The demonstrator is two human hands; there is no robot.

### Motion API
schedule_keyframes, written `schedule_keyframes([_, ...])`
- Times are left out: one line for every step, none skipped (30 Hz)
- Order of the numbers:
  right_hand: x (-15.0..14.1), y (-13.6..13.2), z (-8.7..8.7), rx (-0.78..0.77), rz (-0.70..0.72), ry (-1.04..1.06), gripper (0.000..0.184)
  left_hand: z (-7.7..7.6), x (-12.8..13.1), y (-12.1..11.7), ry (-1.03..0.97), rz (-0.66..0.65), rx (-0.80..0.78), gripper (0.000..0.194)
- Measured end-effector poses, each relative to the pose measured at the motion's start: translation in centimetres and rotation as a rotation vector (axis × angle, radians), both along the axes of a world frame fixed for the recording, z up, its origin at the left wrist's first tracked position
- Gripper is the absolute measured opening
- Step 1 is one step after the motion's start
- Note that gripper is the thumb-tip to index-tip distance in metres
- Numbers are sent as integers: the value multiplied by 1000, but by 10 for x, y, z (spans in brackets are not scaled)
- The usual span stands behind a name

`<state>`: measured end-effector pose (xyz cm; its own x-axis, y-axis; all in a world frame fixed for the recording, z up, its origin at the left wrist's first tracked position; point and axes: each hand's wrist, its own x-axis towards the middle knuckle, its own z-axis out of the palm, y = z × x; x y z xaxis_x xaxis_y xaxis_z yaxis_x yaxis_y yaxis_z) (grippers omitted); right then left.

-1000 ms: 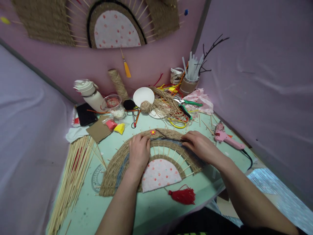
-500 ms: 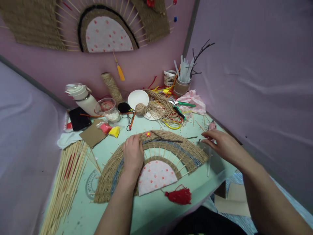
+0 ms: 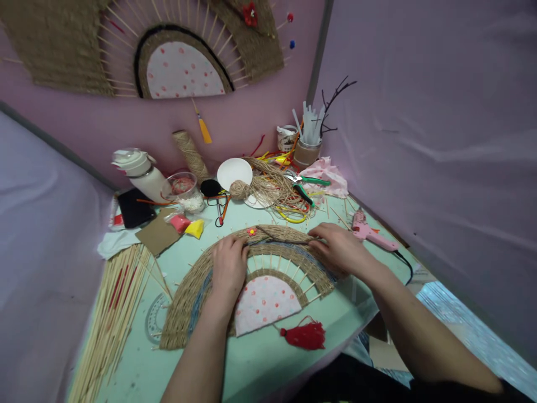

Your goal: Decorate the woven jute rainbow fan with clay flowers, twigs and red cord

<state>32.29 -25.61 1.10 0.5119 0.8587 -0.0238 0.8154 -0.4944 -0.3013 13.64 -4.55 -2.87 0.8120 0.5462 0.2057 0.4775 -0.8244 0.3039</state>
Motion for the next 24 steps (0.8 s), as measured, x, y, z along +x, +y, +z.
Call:
schedule_keyframes([-6, 12, 0, -24, 29, 15, 15, 0, 0, 0, 11, -4, -11, 20])
schedule_keyframes([-10, 22, -1, -50, 53, 24, 13, 0, 0, 0, 22, -9, -22, 19])
schedule_keyframes([-14, 31, -1, -72, 68, 28, 12, -1, 0, 0, 34, -14, -30, 19])
schedule_keyframes([-17, 38, -2, -90, 74, 28, 11, -1, 1, 0, 45, -18, -36, 18])
schedule_keyframes([-18, 44, -4, -102, 75, 25, 11, -1, 1, 0, 52, -19, -40, 18])
schedule_keyframes([-19, 47, -5, -110, 72, 21, 11, -2, 1, 0, 57, -19, -44, 18])
schedule_keyframes([-19, 50, -7, -114, 69, 18, 11, -2, 2, 0, 60, -18, -47, 18])
schedule_keyframes([-19, 51, -8, -116, 68, 15, 11, -3, 3, 0, 61, -17, -50, 18])
schedule_keyframes([-19, 52, -9, -117, 69, 13, 11, -3, 4, -1, 63, -18, -54, 18])
schedule_keyframes([-19, 52, -10, -118, 71, 12, 11, -3, 5, -1, 64, -20, -57, 18])
schedule_keyframes([-20, 52, -11, -118, 74, 10, 11, -3, 5, -1, 64, -22, -61, 18])
schedule_keyframes([-20, 52, -12, -117, 77, 10, 12, -3, 6, -1, 65, -23, -64, 18])
schedule_keyframes([-20, 52, -12, -116, 80, 10, 12, -3, 6, -1, 66, -21, -67, 18])
schedule_keyframes([-20, 52, -13, -114, 82, 9, 12, -2, 6, -1, 67, -19, -68, 18])
schedule_keyframes([-20, 52, -13, -113, 82, 9, 12, -2, 6, -1, 69, -16, -68, 18])
schedule_keyframes([-21, 52, -13, -112, 80, 9, 12, -1, 5, -1, 70, -12, -68, 18])
schedule_keyframes([-21, 52, -14, -111, 79, 9, 12, 0, 4, -1, 73, -9, -67, 19])
schedule_keyframes([-21, 53, -14, -111, 79, 10, 11, 0, 4, 0, 76, -4, -66, 19])
schedule_keyframes([-21, 53, -14, -109, 78, 11, 11, 0, 3, 1, 79, 0, -66, 19])
schedule_keyframes([-21, 53, -13, -108, 78, 12, 11, 1, 2, 1, 83, 3, -68, 18])
schedule_keyframes([-20, 52, -13, -106, 79, 13, 11, 1, 2, 2, 86, 3, -69, 18])
schedule_keyframes([-20, 52, -13, -106, 79, 13, 11, 1, 2, 2, 90, 3, -70, 17])
schedule_keyframes([-20, 51, -12, -102, 79, 12, 12, 1, 1, 3, 93, 3, -72, 17])
schedule_keyframes([-20, 50, -12, -94, 77, 11, 12, 2, 1, 3, 97, 4, -72, 18])
